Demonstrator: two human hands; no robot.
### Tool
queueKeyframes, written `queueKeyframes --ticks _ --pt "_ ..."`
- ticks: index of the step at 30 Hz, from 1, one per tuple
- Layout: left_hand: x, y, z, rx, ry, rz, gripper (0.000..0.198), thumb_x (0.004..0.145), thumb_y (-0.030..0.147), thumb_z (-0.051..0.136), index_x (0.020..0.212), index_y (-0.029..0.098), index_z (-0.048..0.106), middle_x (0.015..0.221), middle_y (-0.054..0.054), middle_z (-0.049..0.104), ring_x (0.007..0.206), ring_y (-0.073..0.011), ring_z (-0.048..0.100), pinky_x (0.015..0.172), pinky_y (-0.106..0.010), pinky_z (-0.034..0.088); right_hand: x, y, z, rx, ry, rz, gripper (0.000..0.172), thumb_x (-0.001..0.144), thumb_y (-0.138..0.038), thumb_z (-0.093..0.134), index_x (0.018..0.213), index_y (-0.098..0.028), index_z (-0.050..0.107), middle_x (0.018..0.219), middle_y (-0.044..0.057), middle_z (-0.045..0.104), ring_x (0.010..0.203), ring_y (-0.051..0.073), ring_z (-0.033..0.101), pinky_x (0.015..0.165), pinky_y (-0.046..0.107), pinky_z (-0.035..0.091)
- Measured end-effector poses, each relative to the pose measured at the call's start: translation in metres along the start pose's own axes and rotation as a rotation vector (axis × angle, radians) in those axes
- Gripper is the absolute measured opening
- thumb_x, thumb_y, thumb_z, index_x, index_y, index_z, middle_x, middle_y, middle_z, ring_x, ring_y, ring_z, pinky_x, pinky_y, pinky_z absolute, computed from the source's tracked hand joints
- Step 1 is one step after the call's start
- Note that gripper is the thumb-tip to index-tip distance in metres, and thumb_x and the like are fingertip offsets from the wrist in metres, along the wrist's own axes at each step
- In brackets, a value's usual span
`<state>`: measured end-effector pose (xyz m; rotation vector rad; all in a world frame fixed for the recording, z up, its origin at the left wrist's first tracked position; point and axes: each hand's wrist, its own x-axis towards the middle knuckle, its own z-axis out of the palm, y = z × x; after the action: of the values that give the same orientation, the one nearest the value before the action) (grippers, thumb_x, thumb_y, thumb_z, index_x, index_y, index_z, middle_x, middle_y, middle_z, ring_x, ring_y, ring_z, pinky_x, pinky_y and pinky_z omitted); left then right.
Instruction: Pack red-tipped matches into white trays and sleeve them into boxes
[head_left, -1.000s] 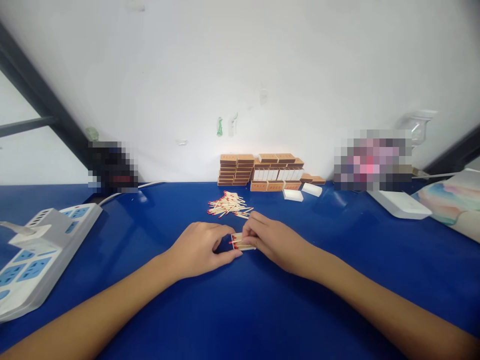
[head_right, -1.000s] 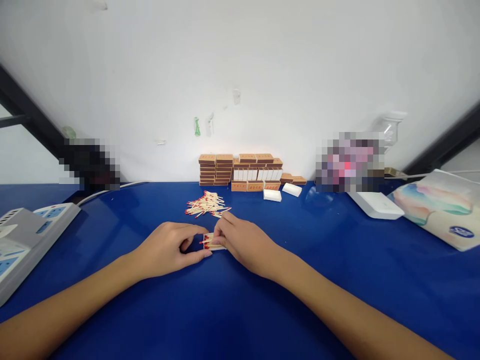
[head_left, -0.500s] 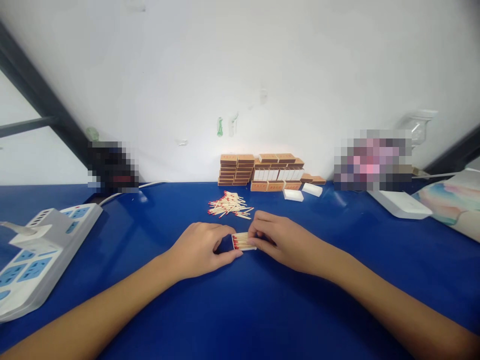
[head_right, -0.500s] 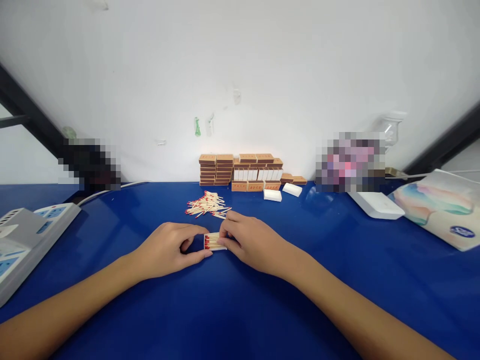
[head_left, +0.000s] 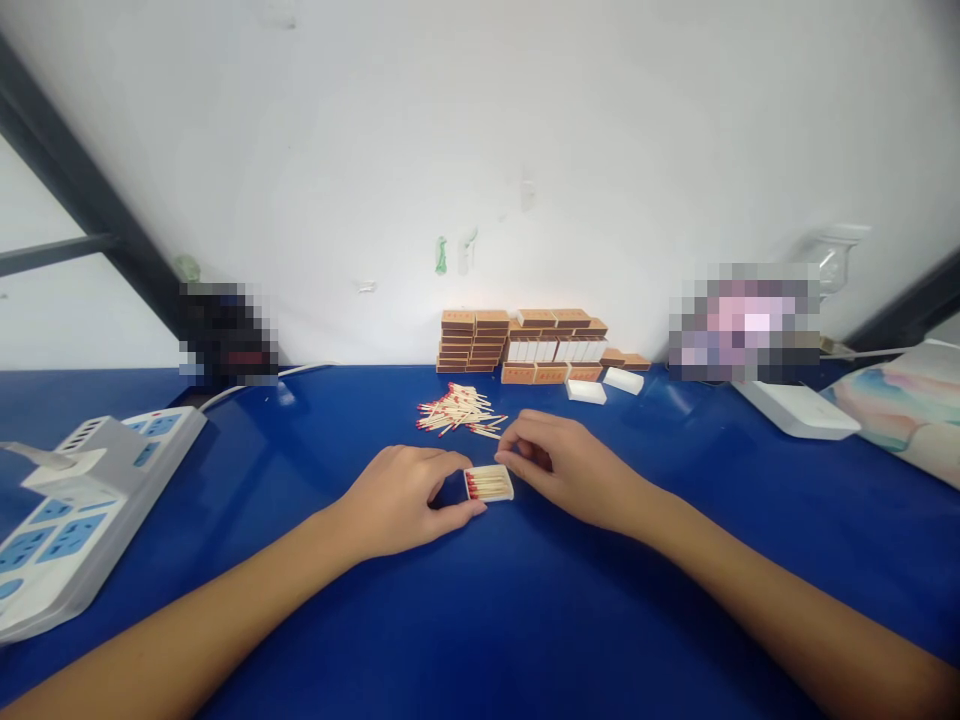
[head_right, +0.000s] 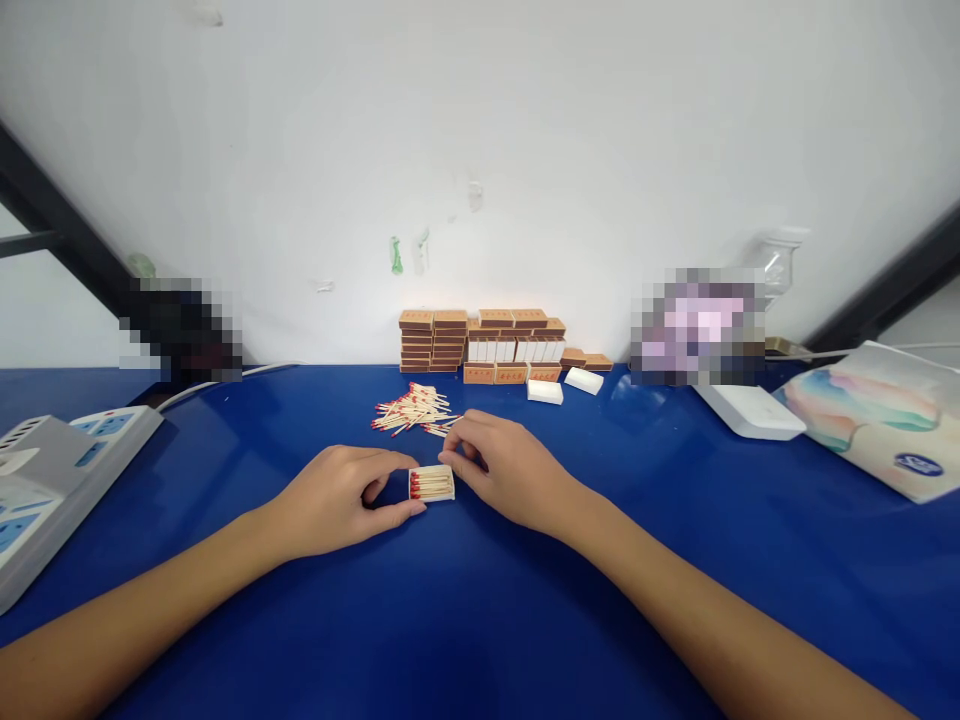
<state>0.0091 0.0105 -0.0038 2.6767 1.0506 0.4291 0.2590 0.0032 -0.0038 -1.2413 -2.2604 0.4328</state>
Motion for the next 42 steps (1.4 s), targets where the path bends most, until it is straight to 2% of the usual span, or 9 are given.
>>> queueKeyframes --ticks 4,8,11,17,22,28,33,37,42 --pt "0.0 -0.002 0.0 0.001 0.008 -0.003 0.034 0.093 0.05 0.067 0.116 0.024 0.071 0.065 0.005 0.056 0.056 -0.0115 0.051 0.058 -0.025 0.032 0.004 0.022 0.003 -0.097 0.106 0.039 0.013 0.1 -0.025 0.057 0.09 -0.021 0.064 0.082 0.0 0.058 0.07 0.015 0.052 0.065 0.029 0.04" --pt "0.0 -0.003 0.0 -0.008 0.007 -0.007 0.034 0.092 0.049 0.067 0.114 0.024 0.071 0.064 0.005 0.055 0.056 -0.0114 0.051 0.057 -0.024 0.032 0.009 0.044 0.002 -0.136 0.146 0.095 0.011 0.099 -0.025 0.057 0.091 -0.021 0.064 0.081 0.001 0.058 0.069 0.016 0.053 0.064 0.03 0.04" --pt "0.0 -0.003 -0.002 -0.014 0.011 -0.004 0.031 0.093 0.048 0.067 0.113 0.025 0.071 0.063 0.006 0.054 0.055 -0.0114 0.05 0.056 -0.024 0.031 0.012 0.05 0.001 -0.136 0.158 0.108 0.011 0.099 -0.027 0.056 0.094 -0.022 0.064 0.083 0.002 0.059 0.07 0.016 0.054 0.064 0.03 0.041" --pt "0.003 -0.003 -0.001 -0.036 0.006 -0.001 0.031 0.092 0.046 0.067 0.113 0.023 0.07 0.063 0.006 0.053 0.054 -0.0114 0.05 0.056 -0.024 0.033 0.017 0.046 0.007 -0.1 0.103 0.015 0.015 0.1 -0.028 0.058 0.114 -0.025 0.064 0.103 0.004 0.061 0.078 0.016 0.059 0.07 0.03 0.047" --pt "0.005 -0.004 0.002 -0.027 0.012 -0.001 0.031 0.093 0.047 0.066 0.113 0.023 0.07 0.063 0.006 0.054 0.054 -0.0117 0.05 0.056 -0.025 0.033 0.021 0.049 0.012 -0.141 0.087 0.015 0.01 0.101 -0.025 0.055 0.106 -0.024 0.064 0.103 0.004 0.06 0.078 0.016 0.059 0.069 0.029 0.046" --pt "0.003 -0.003 0.002 -0.014 0.006 -0.009 0.031 0.094 0.049 0.065 0.114 0.025 0.069 0.064 0.005 0.055 0.056 -0.012 0.051 0.056 -0.025 0.034 0.023 0.049 0.007 -0.167 0.01 0.028 0.008 0.101 -0.027 0.057 0.097 -0.021 0.06 0.099 0.004 0.059 0.078 0.017 0.057 0.07 0.03 0.045" --pt "0.002 -0.002 0.002 -0.006 0.003 -0.005 0.033 0.094 0.048 0.065 0.115 0.023 0.069 0.065 0.005 0.057 0.056 -0.0129 0.053 0.056 -0.025 0.034 0.027 0.035 0.01 -0.141 0.042 0.086 0.012 0.102 -0.026 0.053 0.093 -0.02 0.058 0.099 0.005 0.06 0.081 0.018 0.058 0.073 0.032 0.045" --pt "0.002 -0.001 0.003 0.002 -0.002 -0.004 0.033 0.095 0.048 0.064 0.116 0.023 0.069 0.065 0.004 0.058 0.056 -0.0129 0.053 0.057 -0.025 0.034 0.029 0.018 0.02 -0.134 0.073 0.141 0.013 0.101 -0.024 0.055 0.09 -0.02 0.059 0.097 0.005 0.06 0.08 0.017 0.059 0.07 0.031 0.043" --pt "0.001 0.0 0.001 0.015 -0.012 -0.002 0.031 0.095 0.048 0.064 0.114 0.024 0.069 0.066 0.004 0.059 0.058 -0.0134 0.053 0.057 -0.025 0.033 0.028 0.01 0.025 -0.156 0.083 0.158 0.014 0.1 -0.034 0.061 0.097 -0.021 0.061 0.1 0.004 0.059 0.082 0.018 0.06 0.068 0.031 0.043"
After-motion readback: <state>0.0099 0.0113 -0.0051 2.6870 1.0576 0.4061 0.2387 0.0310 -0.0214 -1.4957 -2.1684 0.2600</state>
